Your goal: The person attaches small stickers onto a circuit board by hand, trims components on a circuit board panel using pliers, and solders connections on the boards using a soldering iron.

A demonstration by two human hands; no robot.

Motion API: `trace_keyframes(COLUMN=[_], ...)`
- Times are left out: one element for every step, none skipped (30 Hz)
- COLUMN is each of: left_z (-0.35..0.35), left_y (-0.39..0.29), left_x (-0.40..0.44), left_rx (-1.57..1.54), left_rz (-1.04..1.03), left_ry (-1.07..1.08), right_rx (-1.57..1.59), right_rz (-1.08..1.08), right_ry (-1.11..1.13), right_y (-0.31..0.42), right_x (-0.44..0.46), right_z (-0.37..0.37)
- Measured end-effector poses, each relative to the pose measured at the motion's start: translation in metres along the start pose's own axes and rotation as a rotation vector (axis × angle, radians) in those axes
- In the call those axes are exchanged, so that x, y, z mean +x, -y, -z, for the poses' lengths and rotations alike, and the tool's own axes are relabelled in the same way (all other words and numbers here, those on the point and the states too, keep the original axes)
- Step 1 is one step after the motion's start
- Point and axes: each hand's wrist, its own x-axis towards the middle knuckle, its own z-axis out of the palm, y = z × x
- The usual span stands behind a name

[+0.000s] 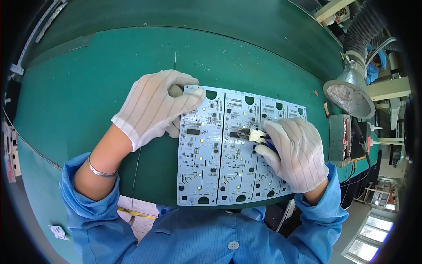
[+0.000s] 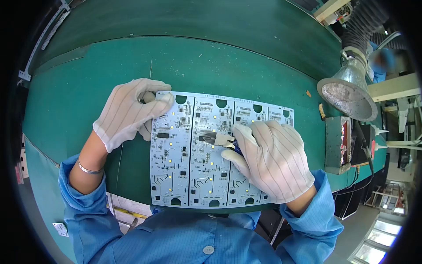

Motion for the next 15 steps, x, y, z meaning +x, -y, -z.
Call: trace_keyframes(left_z=[0.002, 0.003, 0.002, 0.001, -0.001, -0.003, -0.005, -0.005, -0.006, -0.007, -0.008, -0.006, -0.003, -0.001, -0.002], left_y=[-0.003, -0.009, -0.017, -0.022, -0.022, -0.022, -0.021, -0.019, -0.02, -0.021, -0.022, -0.018, -0.009, -0.002, 0.003], left_x=[-0.001, -0.003, -0.006, -0.007, -0.007, -0.006, -0.006, -0.005, -0.006, -0.007, -0.008, -0.006, -0.004, -0.003, -0.003], left_rx=[0.008, -0.032, -0.073, -0.114, -0.104, -0.096, -0.089, -0.093, -0.12, -0.146, -0.172, -0.098, -0.023, 0.052, 0.124], left_rz=[0.022, 0.076, 0.13, 0.183, 0.127, 0.071, 0.015, -0.025, -0.027, -0.031, -0.034, -0.059, -0.083, -0.106, -0.169], left_ry=[0.025, -0.033, -0.093, -0.154, -0.244, -0.333, -0.424, -0.439, -0.444, -0.45, -0.454, -0.388, -0.322, -0.255, -0.263], right_rx=[-0.014, -0.028, -0.041, -0.045, -0.05, -0.056, -0.047, -0.039, -0.033, -0.043, -0.053, -0.063, -0.079, -0.095, -0.112], right_rz=[-0.003, -0.003, -0.002, 0.004, 0.01, 0.018, 0.012, 0.007, 0.002, 0.016, 0.029, 0.043, 0.052, 0.06, 0.068], right_ry=[-0.002, -0.004, -0.006, -0.011, -0.015, -0.018, 0.002, 0.023, 0.043, 0.046, 0.048, 0.051, 0.059, 0.067, 0.074], right_y=[0.001, 0.003, 0.004, 0.004, 0.004, 0.004, 0.006, 0.008, 0.009, 0.009, 0.009, 0.009, 0.01, 0.012, 0.012], right_x=[0.0, 0.002, 0.003, 0.005, 0.006, 0.008, 0.01, 0.013, 0.016, 0.017, 0.018, 0.019, 0.022, 0.025, 0.027], right_z=[0.0, 0.0, -0.001, -0.003, -0.005, -0.006, -0.005, -0.002, -0.001, -0.002, -0.003, -0.004, -0.004, -0.003, -0.002])
